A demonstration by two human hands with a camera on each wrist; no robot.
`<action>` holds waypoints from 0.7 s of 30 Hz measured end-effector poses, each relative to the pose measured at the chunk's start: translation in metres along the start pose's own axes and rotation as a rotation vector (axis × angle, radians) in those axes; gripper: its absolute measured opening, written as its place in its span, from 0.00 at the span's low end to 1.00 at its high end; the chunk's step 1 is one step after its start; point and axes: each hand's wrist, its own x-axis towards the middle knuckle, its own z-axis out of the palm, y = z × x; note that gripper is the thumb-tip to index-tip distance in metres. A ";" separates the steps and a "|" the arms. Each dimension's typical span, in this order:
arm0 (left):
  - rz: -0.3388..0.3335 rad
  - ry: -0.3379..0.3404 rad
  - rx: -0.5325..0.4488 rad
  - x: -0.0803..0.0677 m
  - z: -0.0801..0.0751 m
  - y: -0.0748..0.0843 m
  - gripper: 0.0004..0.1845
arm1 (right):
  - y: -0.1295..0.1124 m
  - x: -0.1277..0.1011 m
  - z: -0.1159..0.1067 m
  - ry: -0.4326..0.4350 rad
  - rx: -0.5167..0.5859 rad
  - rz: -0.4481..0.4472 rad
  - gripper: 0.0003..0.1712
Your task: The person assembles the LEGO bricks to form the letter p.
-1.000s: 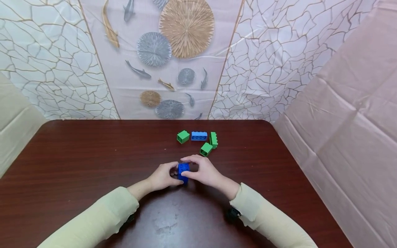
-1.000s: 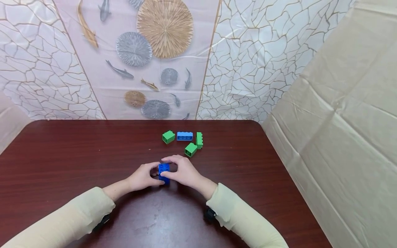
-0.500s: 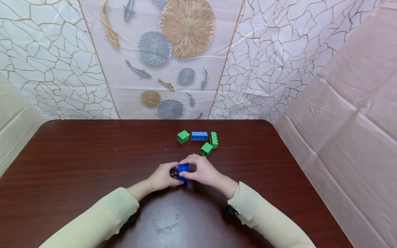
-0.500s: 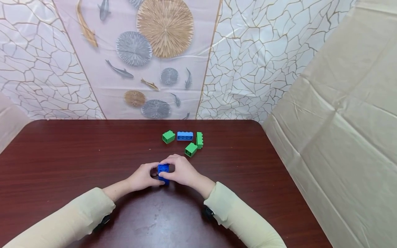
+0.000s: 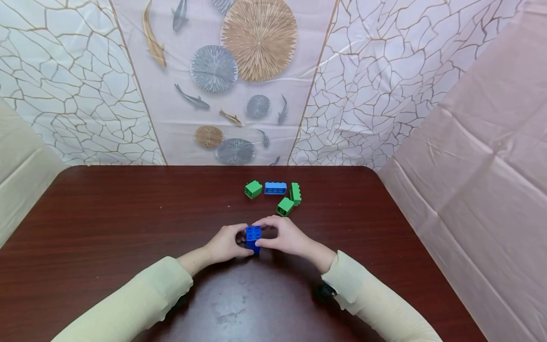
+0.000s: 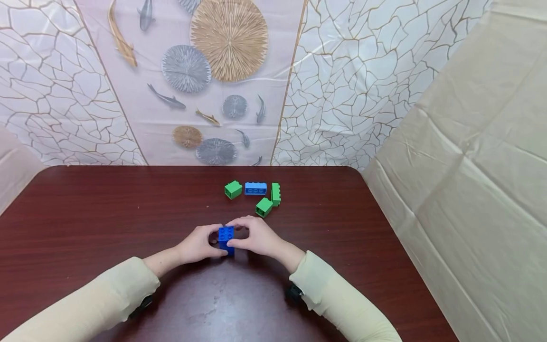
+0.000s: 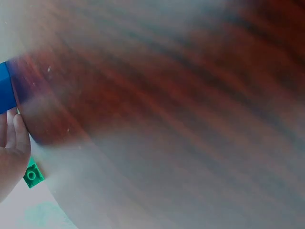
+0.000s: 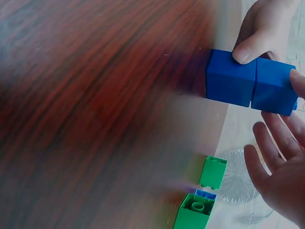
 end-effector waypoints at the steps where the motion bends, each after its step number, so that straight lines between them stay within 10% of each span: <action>1: 0.001 0.000 0.007 0.000 0.000 0.000 0.17 | 0.000 0.000 0.000 0.006 -0.016 -0.001 0.21; 21: 0.025 -0.049 0.036 0.000 -0.005 0.002 0.18 | 0.001 -0.002 0.002 0.049 -0.147 -0.044 0.20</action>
